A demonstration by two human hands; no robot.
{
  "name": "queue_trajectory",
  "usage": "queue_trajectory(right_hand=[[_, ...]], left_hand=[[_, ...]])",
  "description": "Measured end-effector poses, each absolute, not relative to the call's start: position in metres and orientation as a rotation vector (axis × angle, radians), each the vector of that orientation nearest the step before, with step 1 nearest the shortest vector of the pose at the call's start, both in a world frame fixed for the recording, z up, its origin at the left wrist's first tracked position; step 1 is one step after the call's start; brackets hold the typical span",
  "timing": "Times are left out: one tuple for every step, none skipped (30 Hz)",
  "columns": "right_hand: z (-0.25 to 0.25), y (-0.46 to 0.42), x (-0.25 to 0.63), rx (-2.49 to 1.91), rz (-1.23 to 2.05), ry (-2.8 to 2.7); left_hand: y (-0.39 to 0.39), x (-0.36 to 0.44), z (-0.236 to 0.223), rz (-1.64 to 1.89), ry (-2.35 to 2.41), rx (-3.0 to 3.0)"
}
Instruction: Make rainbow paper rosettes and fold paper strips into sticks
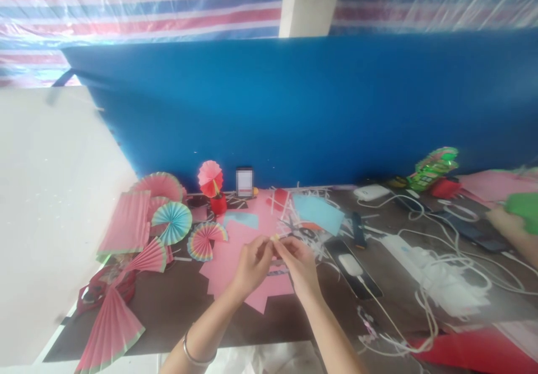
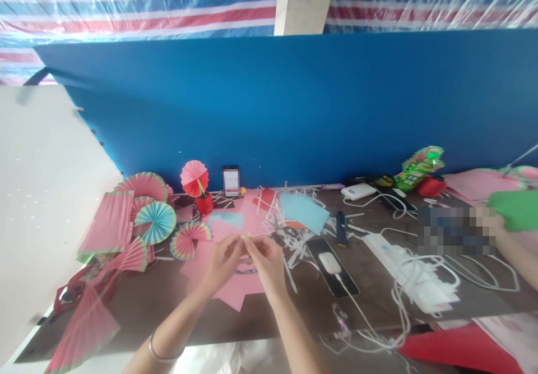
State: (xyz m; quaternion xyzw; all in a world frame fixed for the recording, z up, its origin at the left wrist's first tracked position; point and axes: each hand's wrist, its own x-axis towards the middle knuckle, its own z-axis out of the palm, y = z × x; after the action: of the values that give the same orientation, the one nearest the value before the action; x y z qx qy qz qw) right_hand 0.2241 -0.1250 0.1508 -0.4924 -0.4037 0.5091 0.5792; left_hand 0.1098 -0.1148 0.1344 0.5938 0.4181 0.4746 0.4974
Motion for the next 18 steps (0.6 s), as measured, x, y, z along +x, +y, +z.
queue_trajectory(right_hand=[[0.150, -0.125, 0.224, -1.155, 1.190, -0.950], [0.149, -0.124, 0.224, -1.157, 1.190, -0.960], [0.148, -0.124, 0.225, -1.159, 1.186, -0.974], [0.147, -0.124, 0.225, -1.162, 1.179, -0.992], [0.146, -0.123, 0.226, -1.166, 1.167, -1.013], [0.145, -0.123, 0.226, -1.171, 1.152, -1.034], [0.144, -0.123, 0.226, -1.177, 1.137, -1.051], [0.144, -0.123, 0.227, -1.183, 1.125, -1.064], [0.144, -0.123, 0.227, -1.187, 1.120, -1.071], [0.144, -0.123, 0.228, -1.191, 1.121, -1.077], [0.143, -0.123, 0.228, -1.194, 1.128, -1.085], [0.143, -0.122, 0.229, -1.200, 1.139, -1.096], [0.142, -0.121, 0.229, -1.210, 1.153, -1.112], [0.142, -0.119, 0.230, -1.221, 1.164, -1.131], [0.141, -0.118, 0.231, -1.233, 1.167, -1.158], [0.141, -0.116, 0.232, -1.247, 1.160, -1.189], [0.141, -0.114, 0.233, -1.262, 1.139, -1.225], [0.142, -0.112, 0.234, -1.274, 1.113, -1.268]], left_hand=[[-0.115, 0.109, 0.134, 1.151, 1.015, 1.447], [-0.115, 0.109, 0.133, 1.151, 1.016, 1.448], [-0.116, 0.109, 0.133, 1.149, 1.014, 1.438], [-0.116, 0.109, 0.133, 1.146, 1.010, 1.420], [-0.117, 0.108, 0.134, 1.140, 1.002, 1.399], [-0.117, 0.108, 0.135, 1.131, 0.992, 1.375], [-0.118, 0.108, 0.136, 1.124, 0.981, 1.353], [-0.118, 0.108, 0.137, 1.122, 0.975, 1.344], [-0.117, 0.108, 0.138, 1.127, 0.982, 1.352], [-0.116, 0.108, 0.139, 1.139, 1.002, 1.375], [-0.114, 0.107, 0.139, 1.153, 1.034, 1.413], [-0.111, 0.107, 0.140, 1.172, 1.073, 1.466], [-0.108, 0.106, 0.140, 1.189, 1.113, 1.519], [-0.104, 0.104, 0.140, 1.203, 1.147, 1.571], [-0.100, 0.103, 0.140, 1.220, 1.174, 1.612], [-0.097, 0.101, 0.140, 1.238, 1.195, 1.634], [-0.092, 0.100, 0.140, 1.253, 1.208, 1.646], [-0.088, 0.098, 0.140, 1.270, 1.219, 1.647]])
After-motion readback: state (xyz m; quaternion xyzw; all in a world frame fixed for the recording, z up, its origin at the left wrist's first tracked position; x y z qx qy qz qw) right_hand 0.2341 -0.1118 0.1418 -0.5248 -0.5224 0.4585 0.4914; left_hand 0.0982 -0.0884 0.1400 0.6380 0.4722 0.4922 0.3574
